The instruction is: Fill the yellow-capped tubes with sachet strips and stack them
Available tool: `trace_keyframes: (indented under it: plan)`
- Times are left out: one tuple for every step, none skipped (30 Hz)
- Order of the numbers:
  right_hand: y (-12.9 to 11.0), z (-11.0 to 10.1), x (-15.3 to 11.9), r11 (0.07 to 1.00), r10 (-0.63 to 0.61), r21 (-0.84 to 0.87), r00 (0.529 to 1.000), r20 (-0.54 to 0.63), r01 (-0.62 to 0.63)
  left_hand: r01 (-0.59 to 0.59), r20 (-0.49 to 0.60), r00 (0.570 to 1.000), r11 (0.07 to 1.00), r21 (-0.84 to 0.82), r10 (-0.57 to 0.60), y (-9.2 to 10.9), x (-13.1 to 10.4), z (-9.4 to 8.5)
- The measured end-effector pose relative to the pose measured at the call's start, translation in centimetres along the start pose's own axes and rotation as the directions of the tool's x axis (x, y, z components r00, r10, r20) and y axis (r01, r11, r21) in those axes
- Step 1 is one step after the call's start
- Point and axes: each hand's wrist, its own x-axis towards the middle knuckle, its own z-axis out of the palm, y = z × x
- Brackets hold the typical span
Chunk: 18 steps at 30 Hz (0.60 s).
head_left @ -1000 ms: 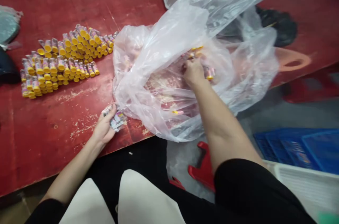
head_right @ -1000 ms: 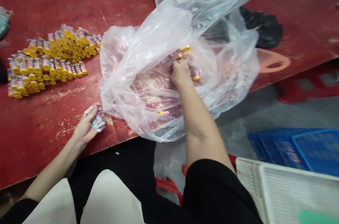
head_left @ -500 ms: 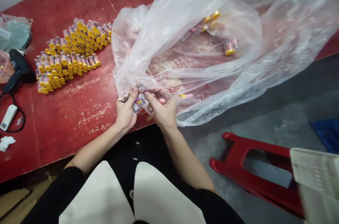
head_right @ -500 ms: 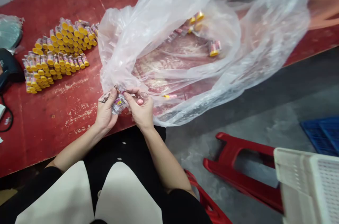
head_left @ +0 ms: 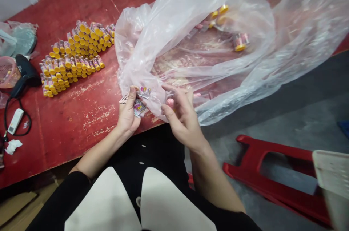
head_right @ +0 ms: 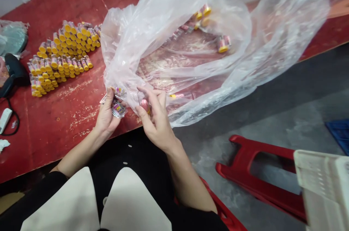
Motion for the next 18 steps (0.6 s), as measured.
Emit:
trace_keyframes:
  plan:
    - [-0.1,-0.3,-0.2,0.998,-0.030,-0.046,0.999,0.010,0.031,0.013,0.013,1.000,1.000,0.000,-0.013,0.1,-0.1,-0.1]
    - [-0.1,-0.4,-0.4,0.998,-0.046,-0.053,0.999,0.014,0.046,0.022,0.028,0.999,1.000,-0.007,-0.022,0.1,-0.2,-0.2]
    - [-0.1,-0.3,-0.6,0.998,-0.052,-0.043,0.999,0.004,0.052,0.031,0.046,0.999,0.999,-0.017,-0.030,0.1,-0.2,-0.2]
    - [-0.1,-0.3,-0.7,0.998,-0.058,-0.041,0.998,-0.025,0.057,0.049,0.064,0.997,0.999,-0.022,-0.048,0.2,-0.3,-0.3]
    - [-0.1,-0.2,-0.9,0.997,-0.061,-0.043,0.996,-0.060,0.058,0.077,0.080,0.994,0.997,-0.017,-0.075,0.2,-0.3,-0.3]
    - [-0.2,-0.1,-0.9,0.997,-0.068,-0.049,0.994,-0.087,0.063,0.106,0.089,0.990,0.994,-0.004,-0.106,0.3,-0.4,-0.4]
    - [-0.3,-0.2,-1.0,0.995,-0.085,-0.054,0.992,-0.096,0.080,0.132,0.094,0.987,0.991,0.013,-0.133,0.4,-0.4,-0.4]
    - [-0.5,-0.3,-1.0,0.992,-0.120,-0.056,0.989,-0.087,0.115,0.149,0.097,0.984,0.988,0.031,-0.152,0.5,-0.4,-0.4]
    - [-0.7,-0.5,-1.0,0.985,-0.168,-0.059,0.983,-0.072,0.164,0.154,0.101,0.982,0.987,0.045,-0.158,0.6,-0.4,-0.5]
    - [-1.0,-0.7,-0.9,0.974,-0.223,-0.063,0.973,-0.058,0.219,0.147,0.105,0.983,0.988,0.056,-0.152,0.7,-0.4,-0.5]
    - [-1.2,-0.9,-0.9,0.961,-0.272,-0.069,0.961,-0.056,0.268,0.130,0.110,0.984,0.989,0.065,-0.137,0.8,-0.4,-0.6]
    - [-1.3,-1.0,-0.8,0.950,-0.308,-0.075,0.949,-0.064,0.304,0.112,0.114,0.986,0.991,0.076,-0.120,0.8,-0.4,-0.6]
    - [-1.3,-1.1,-0.8,0.943,-0.329,-0.081,0.941,-0.079,0.323,0.094,0.113,0.988,0.992,0.088,-0.104,0.8,-0.4,-0.6]
    - [-1.3,-1.1,-0.8,0.941,-0.336,-0.088,0.937,-0.097,0.328,0.082,0.105,0.990,0.992,0.097,-0.092,0.8,-0.5,-0.7]
    - [-1.2,-1.0,-0.8,0.942,-0.331,-0.092,0.937,-0.113,0.322,0.075,0.095,0.992,0.992,0.101,-0.085,0.7,-0.6,-0.7]
    - [-1.1,-0.9,-0.8,0.946,-0.322,-0.095,0.937,-0.132,0.311,0.074,0.086,0.993,0.992,0.104,-0.083,0.7,-0.6,-0.7]
    - [-0.9,-0.7,-0.9,0.949,-0.312,-0.101,0.937,-0.155,0.299,0.076,0.077,0.993,0.991,0.106,-0.085,0.7,-0.7,-0.7]
    - [-0.8,-0.5,-1.0,0.952,-0.302,-0.106,0.936,-0.182,0.286,0.077,0.069,0.994,0.991,0.110,-0.085,0.7,-0.7,-0.8]
